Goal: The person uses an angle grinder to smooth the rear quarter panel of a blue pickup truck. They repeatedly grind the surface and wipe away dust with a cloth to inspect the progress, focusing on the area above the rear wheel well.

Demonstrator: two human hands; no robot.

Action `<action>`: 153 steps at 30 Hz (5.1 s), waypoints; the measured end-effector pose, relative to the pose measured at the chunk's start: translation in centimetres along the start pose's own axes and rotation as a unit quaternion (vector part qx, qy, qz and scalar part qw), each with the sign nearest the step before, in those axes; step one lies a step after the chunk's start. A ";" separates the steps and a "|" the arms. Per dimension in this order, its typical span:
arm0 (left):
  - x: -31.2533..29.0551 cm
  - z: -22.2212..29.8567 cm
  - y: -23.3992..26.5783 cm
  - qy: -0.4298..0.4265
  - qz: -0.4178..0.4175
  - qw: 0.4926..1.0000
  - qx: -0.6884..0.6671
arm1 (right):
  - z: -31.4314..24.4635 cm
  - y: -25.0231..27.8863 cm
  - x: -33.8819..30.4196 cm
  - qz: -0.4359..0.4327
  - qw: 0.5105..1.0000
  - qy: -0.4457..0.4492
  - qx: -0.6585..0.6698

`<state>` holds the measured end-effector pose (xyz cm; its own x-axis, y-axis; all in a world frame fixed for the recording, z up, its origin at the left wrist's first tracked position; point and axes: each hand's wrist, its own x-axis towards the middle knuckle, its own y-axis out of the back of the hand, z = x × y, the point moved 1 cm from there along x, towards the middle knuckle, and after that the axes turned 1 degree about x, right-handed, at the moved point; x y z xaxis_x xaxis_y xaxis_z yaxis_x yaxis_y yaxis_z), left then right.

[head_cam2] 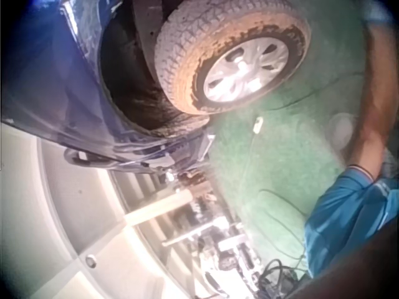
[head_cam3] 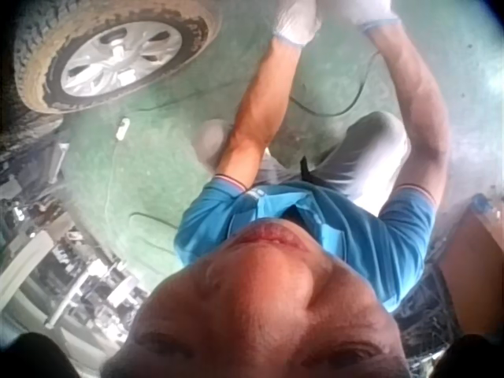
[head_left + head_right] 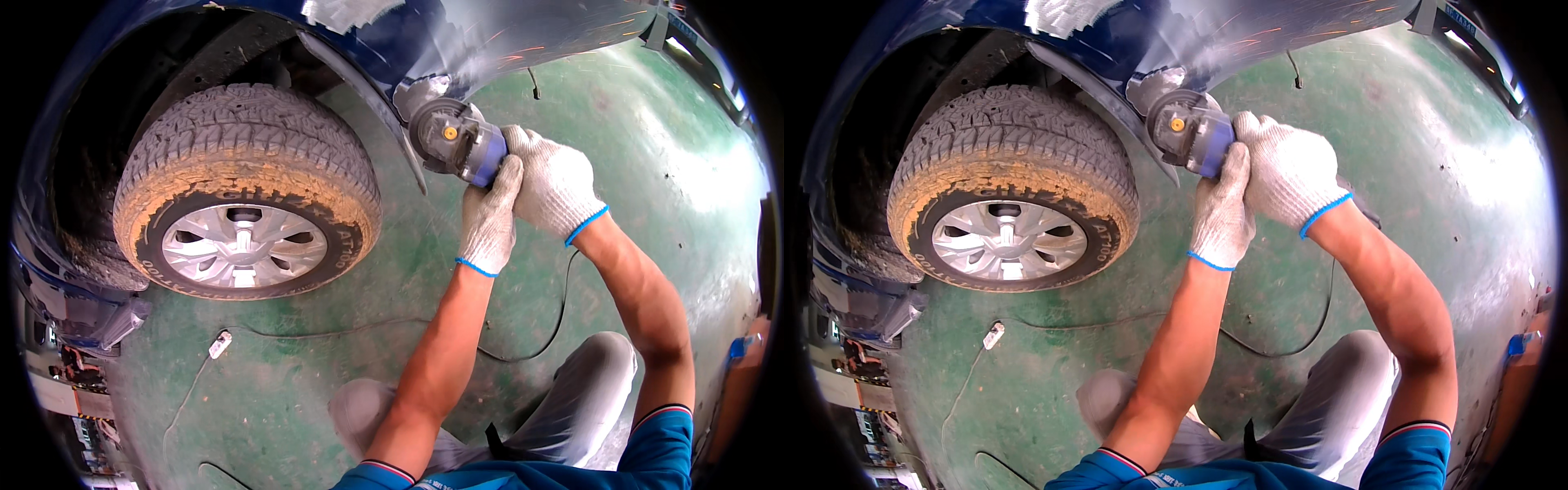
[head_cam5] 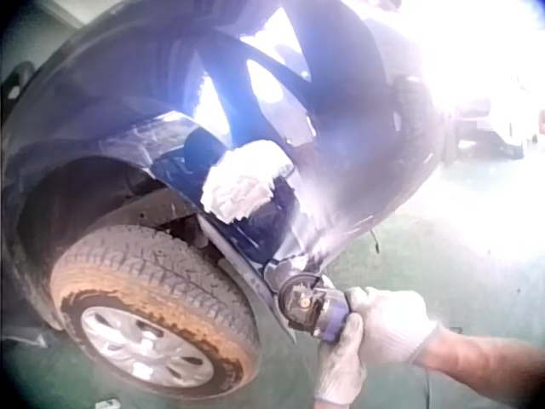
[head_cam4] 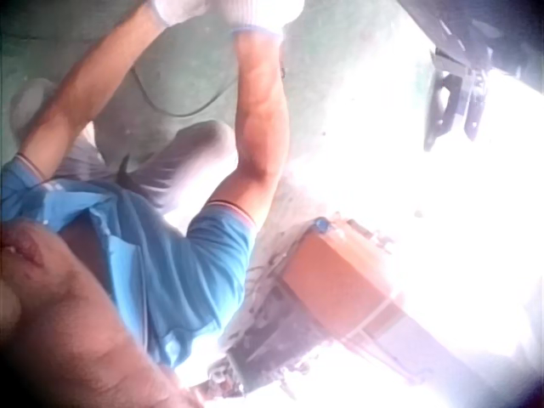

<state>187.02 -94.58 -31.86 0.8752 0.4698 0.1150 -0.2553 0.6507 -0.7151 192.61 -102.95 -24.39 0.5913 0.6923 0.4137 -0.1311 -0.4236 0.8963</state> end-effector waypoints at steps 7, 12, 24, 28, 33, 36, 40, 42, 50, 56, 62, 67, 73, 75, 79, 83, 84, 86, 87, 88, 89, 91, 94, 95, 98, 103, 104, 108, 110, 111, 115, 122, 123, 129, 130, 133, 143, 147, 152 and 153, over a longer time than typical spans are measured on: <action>0.3 0.3 0.0 0.009 -0.009 1.000 0.029 | 0.0 0.0 0.1 0.003 1.000 -0.007 -0.009; 0.5 0.0 0.3 0.026 -0.048 0.998 0.013 | -0.1 0.4 -0.1 -0.003 0.999 -0.031 -0.012; 1.0 -2.9 2.8 0.029 -0.077 0.993 -0.082 | -0.2 -0.3 -0.1 0.008 0.997 0.019 -0.075; 1.1 -2.8 2.5 0.041 -0.060 0.993 -0.091 | 0.0 -0.2 -0.1 -0.007 0.998 0.003 -0.066; 1.2 -2.5 2.3 0.045 -0.052 0.994 -0.087 | 0.1 -0.2 0.1 -0.012 0.998 -0.003 -0.068; 1.3 -2.7 2.1 0.045 -0.045 0.996 -0.060 | 0.3 -0.1 -0.2 -0.015 0.999 -0.026 -0.044; 1.7 -2.0 2.1 0.032 -0.071 0.995 -0.067 | 0.4 -0.5 0.1 0.029 0.999 0.005 -0.037; 1.5 -2.3 2.1 0.040 -0.049 0.997 -0.039 | 0.7 -1.1 -0.3 0.023 1.000 -0.013 -0.017; 1.4 -1.9 2.1 0.052 -0.050 0.997 0.034 | 1.5 -1.9 -0.7 0.033 0.998 -0.037 0.038; 0.5 -1.2 1.6 0.016 -0.012 0.991 0.129 | 1.8 -3.2 -1.4 0.000 0.992 -0.066 0.111; -0.5 0.2 1.7 0.000 0.002 0.973 0.233 | 2.2 -6.1 -1.5 0.028 0.956 -0.056 0.288; -0.1 1.0 2.2 -0.014 0.009 0.953 0.301 | 2.3 -6.2 -1.2 0.011 0.920 -0.062 0.387; -0.9 1.6 2.3 -0.002 0.065 0.908 0.415 | 2.1 -5.9 -1.1 -0.007 0.869 -0.069 0.490; -1.1 1.7 2.3 -0.001 0.064 0.902 0.427 | 2.0 -6.2 -1.2 -0.034 0.869 -0.064 0.489; -1.1 1.7 3.1 -0.021 0.103 0.886 0.452 | 1.7 -6.9 -0.9 -0.039 0.862 -0.049 0.504; -0.7 2.7 1.4 -0.008 0.097 0.870 0.483 | 2.2 -6.0 -0.4 -0.017 0.864 -0.039 0.502; -1.0 1.8 2.7 -0.013 0.093 0.885 0.456 | 2.3 -6.8 -0.8 -0.027 0.870 -0.044 0.491; -1.1 1.5 2.3 -0.039 0.104 0.905 0.411 | 1.9 -6.6 -0.9 -0.027 0.867 -0.056 0.495; -0.9 1.7 2.2 -0.043 0.097 0.903 0.416 | 2.0 -6.1 -0.6 -0.016 0.867 -0.049 0.495; -0.9 1.9 1.9 -0.021 0.088 0.904 0.418 | 2.3 -5.7 -0.7 -0.011 0.867 -0.051 0.496; -0.9 2.7 1.2 0.000 0.080 0.904 0.419 | 2.3 -5.4 -0.8 -0.006 0.867 -0.051 0.496; -1.0 2.9 0.7 0.018 0.079 0.920 0.383 | 2.2 -5.3 -0.7 -0.022 0.869 -0.071 0.489; -1.4 1.8 0.6 0.012 0.082 0.950 0.301 | 2.2 -6.1 -1.2 -0.035 0.903 -0.085 0.419; -1.5 1.9 0.7 0.011 0.073 0.951 0.299 | 2.1 -6.0 -1.3 -0.027 0.902 -0.088 0.422; -2.0 2.9 -0.2 0.004 0.063 0.948 0.313 | 1.6 -5.0 -1.4 -0.015 0.898 -0.092 0.431; -2.3 4.8 -0.4 -0.029 0.098 0.923 0.371 | 0.2 -4.5 -0.3 -0.022 0.890 -0.067 0.450; -2.5 5.1 -0.4 -0.036 0.103 0.916 0.385 | -0.1 -4.2 -0.2 -0.021 0.885 -0.054 0.461; -2.3 6.0 -0.8 -0.049 0.098 0.888 0.447 | -0.5 -3.7 0.1 0.012 0.868 -0.047 0.495; -2.2 6.6 -1.7 -0.042 0.069 0.881 0.465 | -0.3 -3.2 -0.2 0.016 0.863 -0.072 0.500; -2.3 6.8 -1.5 -0.038 0.077 0.880 0.466 | -0.4 -3.3 -0.3 -0.001 0.864 -0.080 0.497; -2.4 6.0 -1.4 -0.048 0.083 0.888 0.449 | -0.2 -4.2 -0.3 -0.008 0.855 -0.094 0.509; -1.9 6.4 -1.1 -0.042 0.074 0.864 0.497 | -0.4 -4.1 -0.6 0.002 0.843 -0.098 0.529; -1.6 6.2 -1.1 -0.045 0.069 0.862 0.500 | -0.1 -4.2 -0.4 0.008 0.844 -0.098 0.526; -1.2 6.1 -1.7 -0.005 0.035 0.839 0.543 | 0.9 -4.3 -0.8 0.002 0.817 -0.120 0.565; -1.2 5.9 -1.6 -0.037 0.052 0.855 0.514 | 0.6 -4.0 -1.1 -0.009 0.854 -0.118 0.507; -0.7 5.8 -1.6 -0.017 0.058 0.834 0.548 | 1.3 -4.6 -0.5 0.023 0.840 -0.084 0.535; -2.4 2.2 -1.4 0.008 0.049 0.917 0.395 | 2.6 -4.6 -3.2 0.005 0.887 -0.128 0.445; -1.8 2.1 -1.3 0.026 0.041 0.940 0.338 | 2.7 -5.0 -2.7 0.000 0.911 -0.121 0.394; -0.9 3.5 -2.1 0.000 0.027 0.960 0.277 | 1.4 -2.5 -1.3 0.014 0.937 -0.112 0.330; -0.7 3.6 -2.2 -0.008 0.027 0.959 0.283 | 1.3 -2.5 -1.0 0.024 0.943 -0.106 0.316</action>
<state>185.44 -94.19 -27.89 0.8491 0.5182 0.1023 -0.4861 0.8424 -0.2325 193.35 -103.38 -27.23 0.7512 0.5592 0.3507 0.2982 -0.7616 0.5754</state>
